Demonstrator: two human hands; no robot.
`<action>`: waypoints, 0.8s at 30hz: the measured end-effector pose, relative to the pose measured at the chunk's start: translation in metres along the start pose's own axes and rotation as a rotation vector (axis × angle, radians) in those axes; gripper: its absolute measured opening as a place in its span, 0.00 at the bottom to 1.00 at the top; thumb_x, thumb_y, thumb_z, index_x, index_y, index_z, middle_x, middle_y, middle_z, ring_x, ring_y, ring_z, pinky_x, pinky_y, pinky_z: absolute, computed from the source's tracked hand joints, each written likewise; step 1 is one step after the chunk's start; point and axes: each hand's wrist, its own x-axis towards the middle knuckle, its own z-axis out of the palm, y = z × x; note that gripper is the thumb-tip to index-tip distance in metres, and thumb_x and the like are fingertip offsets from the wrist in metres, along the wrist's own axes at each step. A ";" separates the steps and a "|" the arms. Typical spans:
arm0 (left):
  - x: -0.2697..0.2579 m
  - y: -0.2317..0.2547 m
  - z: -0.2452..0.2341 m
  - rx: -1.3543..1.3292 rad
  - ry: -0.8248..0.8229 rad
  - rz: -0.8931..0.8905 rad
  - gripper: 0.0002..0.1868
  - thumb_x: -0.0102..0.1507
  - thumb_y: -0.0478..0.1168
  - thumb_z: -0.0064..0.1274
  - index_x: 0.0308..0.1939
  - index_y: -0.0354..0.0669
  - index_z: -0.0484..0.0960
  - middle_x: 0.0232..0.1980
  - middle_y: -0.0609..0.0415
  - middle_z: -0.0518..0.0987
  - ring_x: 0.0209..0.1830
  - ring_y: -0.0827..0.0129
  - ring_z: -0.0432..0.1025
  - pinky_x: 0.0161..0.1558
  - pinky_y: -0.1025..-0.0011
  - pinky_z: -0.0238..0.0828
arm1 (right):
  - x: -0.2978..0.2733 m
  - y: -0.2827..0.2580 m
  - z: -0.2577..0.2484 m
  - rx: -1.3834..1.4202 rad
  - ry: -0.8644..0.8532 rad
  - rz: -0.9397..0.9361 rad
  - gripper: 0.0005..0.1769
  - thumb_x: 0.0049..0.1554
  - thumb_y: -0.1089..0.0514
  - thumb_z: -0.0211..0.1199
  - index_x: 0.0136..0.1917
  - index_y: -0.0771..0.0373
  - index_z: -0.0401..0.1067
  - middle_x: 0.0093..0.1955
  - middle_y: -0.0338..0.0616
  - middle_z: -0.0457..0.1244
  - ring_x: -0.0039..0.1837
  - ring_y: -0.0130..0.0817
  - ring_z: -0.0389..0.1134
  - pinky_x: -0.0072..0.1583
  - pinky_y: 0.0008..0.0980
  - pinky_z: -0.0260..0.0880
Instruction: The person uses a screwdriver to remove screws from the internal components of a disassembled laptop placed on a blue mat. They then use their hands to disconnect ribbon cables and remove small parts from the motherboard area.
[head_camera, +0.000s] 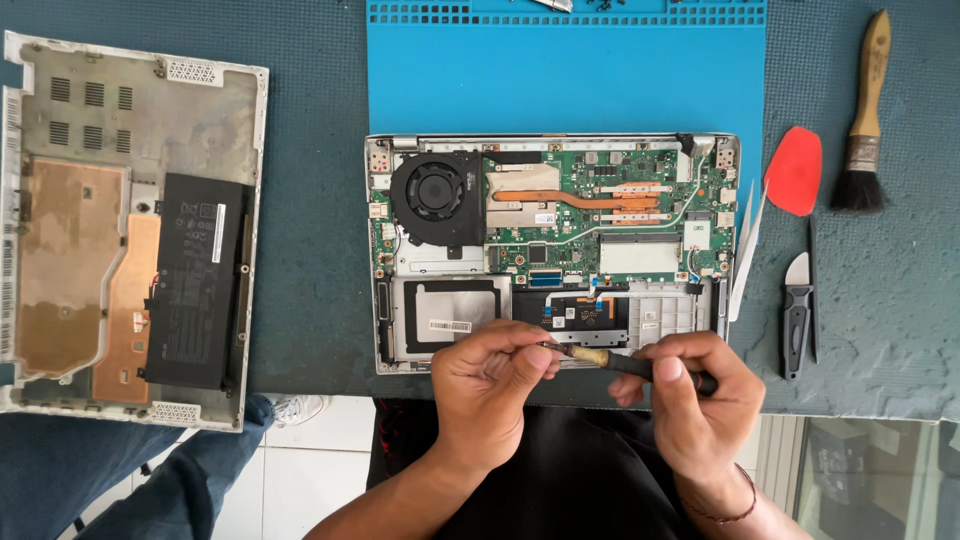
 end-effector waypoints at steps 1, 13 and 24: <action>0.001 0.001 0.000 -0.003 0.000 0.002 0.06 0.57 0.33 0.58 0.36 0.33 0.80 0.33 0.45 0.78 0.28 0.66 0.76 0.33 0.74 0.79 | 0.003 -0.005 0.002 -0.002 -0.002 -0.002 0.17 0.57 0.53 0.55 0.39 0.71 0.63 0.24 0.55 0.62 0.24 0.37 0.66 0.29 0.27 0.70; 0.021 0.044 -0.011 0.133 -0.109 0.030 0.08 0.60 0.35 0.55 0.40 0.35 0.79 0.38 0.49 0.77 0.36 0.68 0.73 0.37 0.77 0.73 | 0.022 -0.026 0.008 -0.041 -0.223 -0.059 0.13 0.54 0.56 0.57 0.45 0.68 0.59 0.36 0.56 0.64 0.33 0.40 0.71 0.38 0.28 0.73; 0.024 0.036 -0.014 1.562 -0.284 0.477 0.25 0.65 0.51 0.47 0.58 0.35 0.73 0.34 0.51 0.72 0.32 0.60 0.68 0.29 0.66 0.66 | 0.086 -0.070 0.024 -0.930 -0.375 -0.676 0.11 0.51 0.60 0.69 0.42 0.65 0.69 0.37 0.37 0.66 0.33 0.25 0.63 0.38 0.24 0.62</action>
